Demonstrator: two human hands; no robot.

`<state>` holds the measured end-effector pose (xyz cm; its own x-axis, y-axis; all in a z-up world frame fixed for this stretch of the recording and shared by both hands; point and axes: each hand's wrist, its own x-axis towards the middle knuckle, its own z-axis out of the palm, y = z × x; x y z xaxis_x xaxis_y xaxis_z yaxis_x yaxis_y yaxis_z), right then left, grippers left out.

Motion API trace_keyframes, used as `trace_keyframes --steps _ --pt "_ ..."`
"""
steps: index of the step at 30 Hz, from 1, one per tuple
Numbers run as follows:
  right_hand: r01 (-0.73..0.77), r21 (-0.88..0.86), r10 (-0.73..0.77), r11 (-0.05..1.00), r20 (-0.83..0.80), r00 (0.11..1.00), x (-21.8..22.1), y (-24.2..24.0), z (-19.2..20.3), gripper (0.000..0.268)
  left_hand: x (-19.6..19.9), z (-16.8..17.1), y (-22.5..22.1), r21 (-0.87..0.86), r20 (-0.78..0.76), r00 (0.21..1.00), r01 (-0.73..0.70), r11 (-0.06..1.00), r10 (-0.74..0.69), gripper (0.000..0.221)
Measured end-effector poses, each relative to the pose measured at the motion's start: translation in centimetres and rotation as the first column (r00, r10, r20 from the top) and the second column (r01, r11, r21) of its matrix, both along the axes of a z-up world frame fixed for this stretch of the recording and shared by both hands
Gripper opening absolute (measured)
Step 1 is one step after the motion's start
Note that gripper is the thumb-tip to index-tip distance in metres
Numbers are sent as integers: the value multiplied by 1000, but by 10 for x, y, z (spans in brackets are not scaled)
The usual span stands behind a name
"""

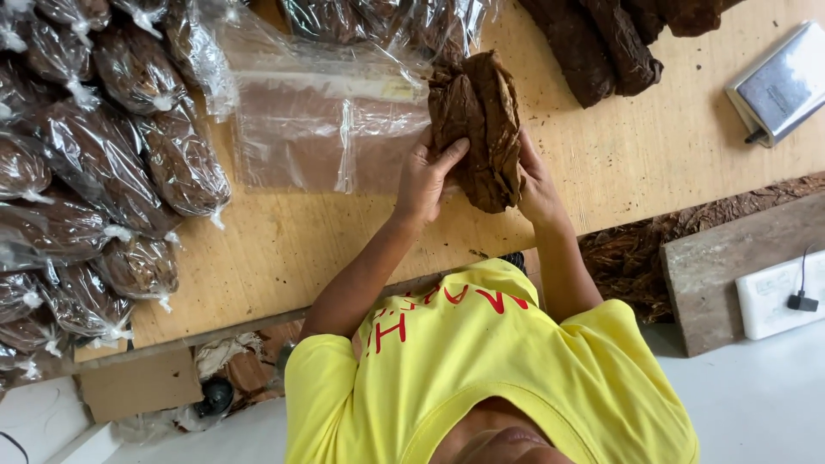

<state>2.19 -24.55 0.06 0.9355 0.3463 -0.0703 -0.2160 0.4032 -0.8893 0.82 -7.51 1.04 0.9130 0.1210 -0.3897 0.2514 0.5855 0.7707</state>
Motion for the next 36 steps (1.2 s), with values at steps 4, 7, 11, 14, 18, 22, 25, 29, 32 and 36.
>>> trace_keyframes --steps 4,7,11,14,18,22,25,29,32,36 --pt "29 -317 67 948 286 956 1 -10 -19 60 -2 -9 3 80 96 995 -4 997 -4 23" --pt "99 -531 243 841 536 809 -1 -2 4 67 -1 1 0 83 152 988 -14 996 1 20" --pt "305 -783 479 542 586 653 -13 19 40 75 -3 9 -3 123 169 985 -68 990 46 20" --pt "308 -886 561 346 458 690 -11 16 16 109 -6 6 -8 -97 54 998 -30 995 35 28" --pt "197 -788 405 584 493 770 -2 -3 22 71 -7 14 -4 -111 57 997 60 992 -54 42" --pt "-3 -561 326 828 477 816 5 -25 2 59 7 6 6 17 150 989 16 1000 -19 76" --pt "-86 -558 394 826 460 796 8 -28 13 57 15 0 9 -41 226 972 -59 997 67 70" --pt "-239 -541 506 807 424 751 9 -29 28 58 17 -4 21 198 362 918 96 976 -163 40" --pt "-154 -387 313 909 391 866 16 -47 32 58 19 -2 35 578 450 855 -58 814 -258 37" --pt "242 -343 -61 908 462 885 25 -67 9 42 15 -47 56 987 160 933 -146 68 -323 28"
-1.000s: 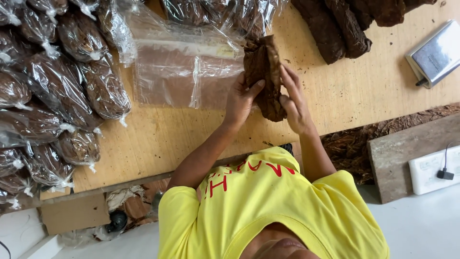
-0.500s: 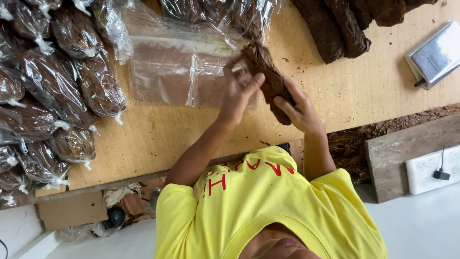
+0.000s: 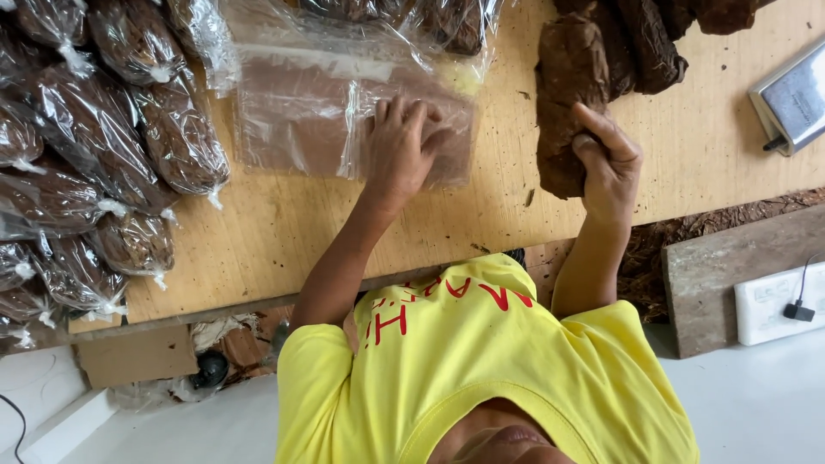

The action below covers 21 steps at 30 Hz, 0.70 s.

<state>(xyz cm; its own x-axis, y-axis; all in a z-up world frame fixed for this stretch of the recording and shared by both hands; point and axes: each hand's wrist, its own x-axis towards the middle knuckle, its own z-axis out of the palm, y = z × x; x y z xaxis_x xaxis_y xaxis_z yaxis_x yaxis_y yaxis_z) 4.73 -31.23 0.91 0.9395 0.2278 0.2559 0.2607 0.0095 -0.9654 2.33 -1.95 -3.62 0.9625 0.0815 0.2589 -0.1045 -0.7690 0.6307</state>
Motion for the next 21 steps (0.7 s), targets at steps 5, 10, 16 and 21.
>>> trace_keyframes --steps 5,10,16,21 --pt "86 -37 -89 996 -89 992 -4 -2 -30 38 -10 -21 10 278 -62 997 -26 960 45 26" --pt "63 -78 -74 995 -139 988 -13 40 2 38 -12 5 14 -23 20 997 -69 997 70 17" --pt "-43 -168 19 985 -146 989 -14 90 22 27 -15 28 10 -64 224 973 -46 997 59 14" --pt "-32 -236 18 971 -58 998 -9 109 4 32 -17 27 4 91 316 949 -50 995 19 13"
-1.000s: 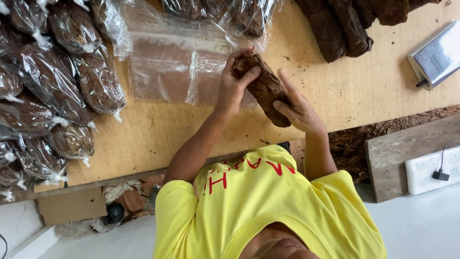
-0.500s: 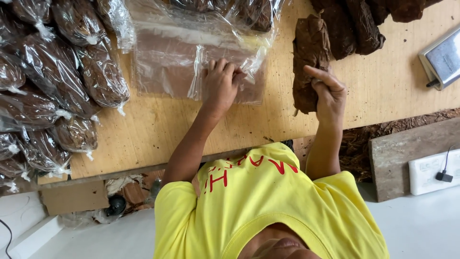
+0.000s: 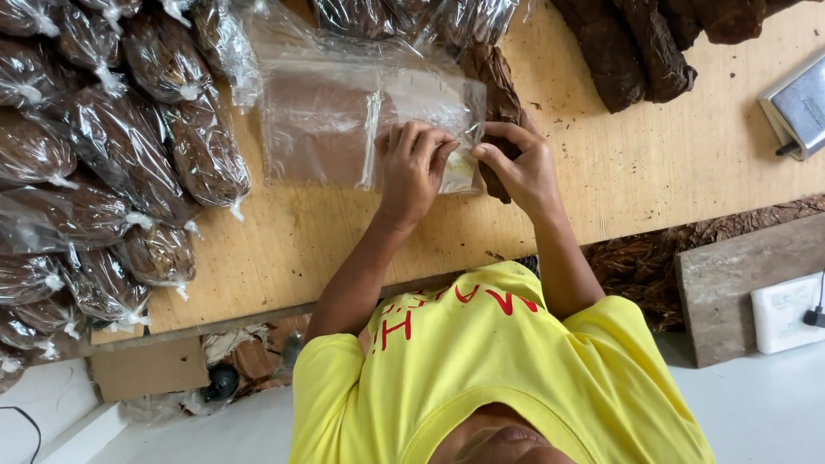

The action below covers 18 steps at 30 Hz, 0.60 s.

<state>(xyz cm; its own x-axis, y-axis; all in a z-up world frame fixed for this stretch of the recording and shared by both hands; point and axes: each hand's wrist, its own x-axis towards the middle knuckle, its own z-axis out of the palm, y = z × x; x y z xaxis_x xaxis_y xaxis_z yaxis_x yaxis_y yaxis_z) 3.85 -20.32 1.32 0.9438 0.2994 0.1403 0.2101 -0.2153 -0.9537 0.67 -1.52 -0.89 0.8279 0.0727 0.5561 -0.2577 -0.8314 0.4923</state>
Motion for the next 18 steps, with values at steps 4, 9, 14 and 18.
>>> trace_keyframes --steps 4,9,14,18 --pt "64 -29 -65 998 -10 998 3 0 -29 16 -2 1 -3 22 26 1000 0 1000 0 12" --pt "97 -3 -97 995 -107 989 0 4 -37 16 -4 14 -7 -48 -12 996 85 995 -85 35" --pt "97 86 -88 992 -100 991 0 4 -39 22 2 -17 -6 -297 -57 982 154 942 -178 19" --pt "123 94 -112 988 -110 988 0 -10 -44 24 -4 14 12 -660 -26 963 185 728 -269 10"
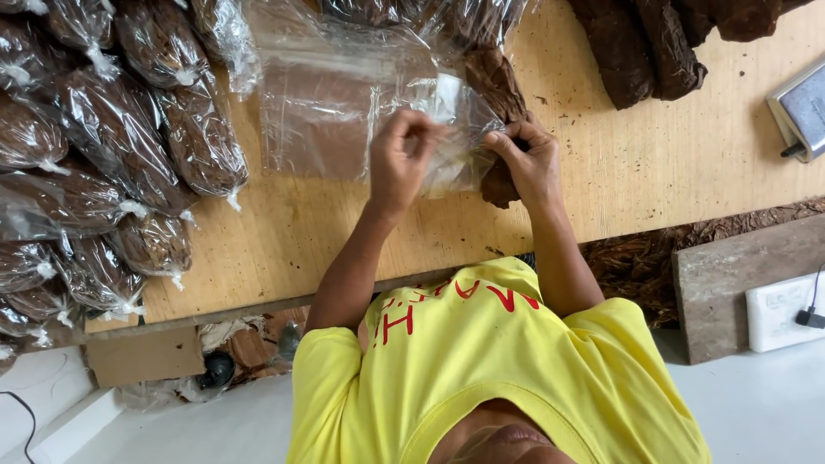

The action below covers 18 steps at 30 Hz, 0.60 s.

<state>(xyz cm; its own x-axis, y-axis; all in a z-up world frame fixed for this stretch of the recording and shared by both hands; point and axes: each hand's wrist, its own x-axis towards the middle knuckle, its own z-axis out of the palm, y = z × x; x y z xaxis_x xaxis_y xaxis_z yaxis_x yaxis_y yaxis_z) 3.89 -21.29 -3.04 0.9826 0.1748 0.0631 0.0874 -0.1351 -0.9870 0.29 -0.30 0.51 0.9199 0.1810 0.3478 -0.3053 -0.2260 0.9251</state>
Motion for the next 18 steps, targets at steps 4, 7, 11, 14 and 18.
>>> trace_keyframes --steps 4,7,11,14,18 --pt "89 -24 -92 996 -135 987 -5 -7 23 17 2 11 14 -187 -56 975 -222 957 216 14" --pt "120 -52 -127 991 -173 977 -6 -22 31 14 1 19 15 -208 -57 962 -274 939 268 16" --pt "142 -282 -133 949 52 990 3 -51 62 20 -1 17 23 -151 73 966 -236 960 249 7" --pt "290 -351 -229 890 206 951 3 -73 70 10 0 15 33 -47 143 951 -271 962 275 8" --pt "232 -325 -178 917 187 966 -18 -49 96 3 4 13 3 55 201 965 -185 981 170 11"
